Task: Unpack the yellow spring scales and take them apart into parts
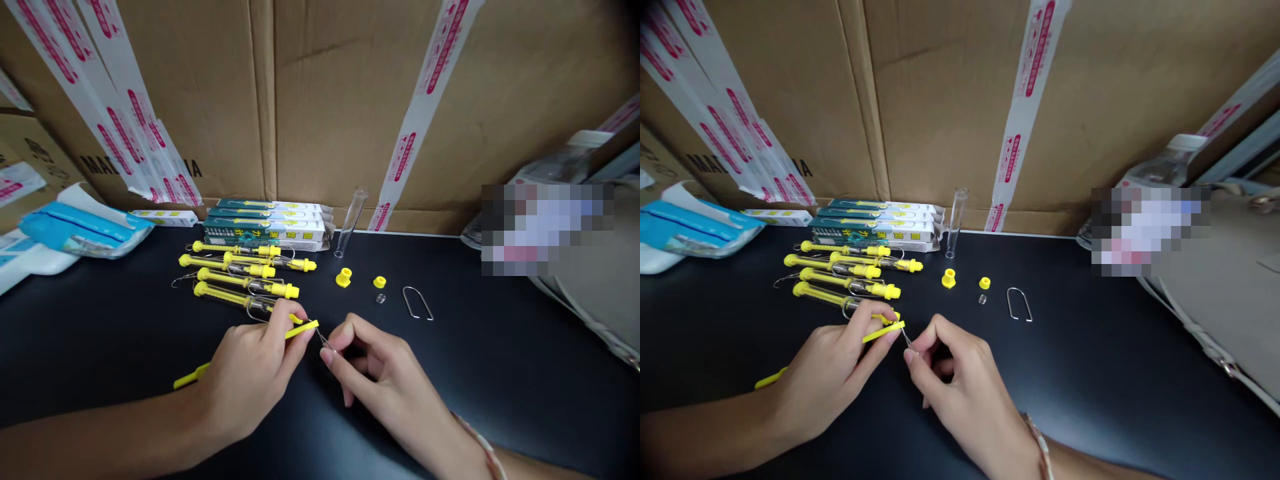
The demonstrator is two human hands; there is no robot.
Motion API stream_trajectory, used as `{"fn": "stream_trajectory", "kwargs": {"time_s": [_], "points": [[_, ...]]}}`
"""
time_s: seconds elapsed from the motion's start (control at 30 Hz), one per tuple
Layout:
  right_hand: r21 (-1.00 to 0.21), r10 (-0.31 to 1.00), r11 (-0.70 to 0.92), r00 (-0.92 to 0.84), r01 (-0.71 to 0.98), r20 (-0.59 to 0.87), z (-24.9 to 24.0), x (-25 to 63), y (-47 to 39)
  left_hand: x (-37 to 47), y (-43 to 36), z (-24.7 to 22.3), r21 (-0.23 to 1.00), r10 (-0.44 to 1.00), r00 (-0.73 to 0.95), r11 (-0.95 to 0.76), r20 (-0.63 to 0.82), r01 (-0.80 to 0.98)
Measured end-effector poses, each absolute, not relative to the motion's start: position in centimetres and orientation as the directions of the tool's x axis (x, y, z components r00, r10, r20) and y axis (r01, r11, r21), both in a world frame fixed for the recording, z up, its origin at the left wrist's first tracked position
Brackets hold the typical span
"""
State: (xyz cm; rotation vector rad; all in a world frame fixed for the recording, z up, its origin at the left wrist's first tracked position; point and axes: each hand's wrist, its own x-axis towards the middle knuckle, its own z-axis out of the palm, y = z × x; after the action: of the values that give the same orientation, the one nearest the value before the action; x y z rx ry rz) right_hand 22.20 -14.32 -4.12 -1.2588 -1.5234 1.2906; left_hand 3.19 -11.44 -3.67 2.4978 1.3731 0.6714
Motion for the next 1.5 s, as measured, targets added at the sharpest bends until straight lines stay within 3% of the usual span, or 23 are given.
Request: {"fn": "stream_trajectory", "kwargs": {"time_s": [0.1, 0.23, 0.5, 0.67, 0.93, 1.07, 1.23, 1.5], "points": [[-0.983, 0.954, -0.112, -0.262, 0.147, -0.148, -4.7, 22.1, -14.3, 3.2, -11.4, -3.7, 0.400, 0.834, 0.466, -0.551, 0.295, 0.732], [-0.986, 0.936, -0.140, -0.314, 0.086, -0.161, -4.8, 22.1, -14.0, 3.2, -11.2, -3.7, 0.392, 0.812, 0.479, -0.582, 0.335, 0.713], [-0.877, 0.832, -0.406, -0.501, -0.259, -0.237, -3.4, 22.2, -13.7, 3.4, -11.4, -3.6, 0.195, 0.668, 0.534, -0.700, 0.518, 0.687], [-0.913, 0.891, -0.336, -0.392, -0.230, -0.229, -4.0, 22.5, -13.1, 3.3, -11.5, -3.8, 0.239, 0.690, 0.528, -0.693, 0.495, 0.681], [-0.993, 0.957, -0.115, -0.265, 0.014, -0.115, -3.7, 23.5, -11.9, 3.1, -11.3, -3.8, 0.311, 0.726, 0.554, -0.681, 0.407, 0.664], [-0.991, 0.980, -0.093, -0.183, -0.095, -0.075, -3.8, 24.0, -11.5, 3.1, -11.3, -3.6, 0.300, 0.703, 0.583, -0.706, 0.408, 0.642], [-0.958, 0.974, -0.176, -0.183, -0.228, -0.135, -4.1, 24.3, -11.4, 3.1, -11.3, -3.8, 0.304, 0.685, 0.599, -0.725, 0.415, 0.618], [-0.983, 0.949, -0.149, -0.295, -0.105, -0.112, -3.3, 23.5, -12.3, 3.0, -11.2, -3.8, 0.306, 0.694, 0.603, -0.718, 0.394, 0.625]]}}
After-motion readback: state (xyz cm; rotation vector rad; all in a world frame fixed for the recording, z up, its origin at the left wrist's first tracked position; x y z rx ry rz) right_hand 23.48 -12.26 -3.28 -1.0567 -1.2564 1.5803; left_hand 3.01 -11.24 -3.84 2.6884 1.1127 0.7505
